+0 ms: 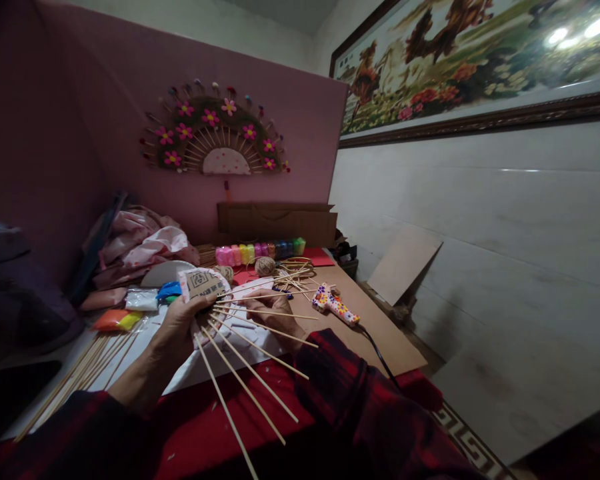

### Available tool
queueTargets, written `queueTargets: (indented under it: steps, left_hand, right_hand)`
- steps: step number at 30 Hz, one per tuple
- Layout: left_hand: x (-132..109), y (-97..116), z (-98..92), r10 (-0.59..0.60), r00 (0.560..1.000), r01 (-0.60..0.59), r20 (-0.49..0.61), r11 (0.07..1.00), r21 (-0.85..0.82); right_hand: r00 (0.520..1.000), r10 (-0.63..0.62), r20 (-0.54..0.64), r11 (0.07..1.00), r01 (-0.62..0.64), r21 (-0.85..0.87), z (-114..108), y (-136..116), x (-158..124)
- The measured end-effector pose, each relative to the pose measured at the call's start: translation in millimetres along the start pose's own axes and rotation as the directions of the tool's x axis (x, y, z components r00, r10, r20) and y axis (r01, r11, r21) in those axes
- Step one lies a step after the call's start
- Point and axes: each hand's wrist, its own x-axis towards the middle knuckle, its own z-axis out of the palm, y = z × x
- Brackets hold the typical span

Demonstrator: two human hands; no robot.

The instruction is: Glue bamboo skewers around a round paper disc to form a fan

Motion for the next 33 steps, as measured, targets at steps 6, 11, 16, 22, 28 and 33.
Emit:
queueTargets:
  steps: [6,11,16,22,28,33]
  left_hand:
    - [-0.3,-0.4,-0.4,0.000,1.000,0.000,0.012,1.000,0.005]
    - [-0.7,0.2,0.8,-0.007,1.000,0.007,0.007,1.000,0.006]
    - [-1.0,0.3,0.4,-0.012,1.000,0.012,0.007,1.000,0.004]
    - [-0.3,-0.8,-1.4,-0.017,1.000,0.017,0.007,1.000,-0.001]
    - [-0.3,-0.5,-1.0,-0.022,1.000,0.022,0.011,1.000,-0.002]
    - [0.3,-1.3,-1.8,-0.023,1.000,0.023,0.015,1.000,-0.009]
  right_hand:
    - [1.000,-0.007,0.018,0.999,0.008,-0.051,1.3,-2.2,-1.0]
    - [0.999,0.040,0.025,0.997,-0.039,-0.063,2.9,-5.5,-2.0]
    - [0.999,0.044,0.012,0.995,-0.043,-0.090,2.2,-4.1,-2.3]
    - [0.999,0.039,0.013,0.994,-0.037,-0.107,2.5,-5.8,-2.8]
    - [0.997,0.071,0.003,0.992,-0.070,-0.107,4.7,-9.4,-3.6]
    - [0.998,0.056,0.019,0.993,-0.054,-0.106,3.1,-7.0,-2.9]
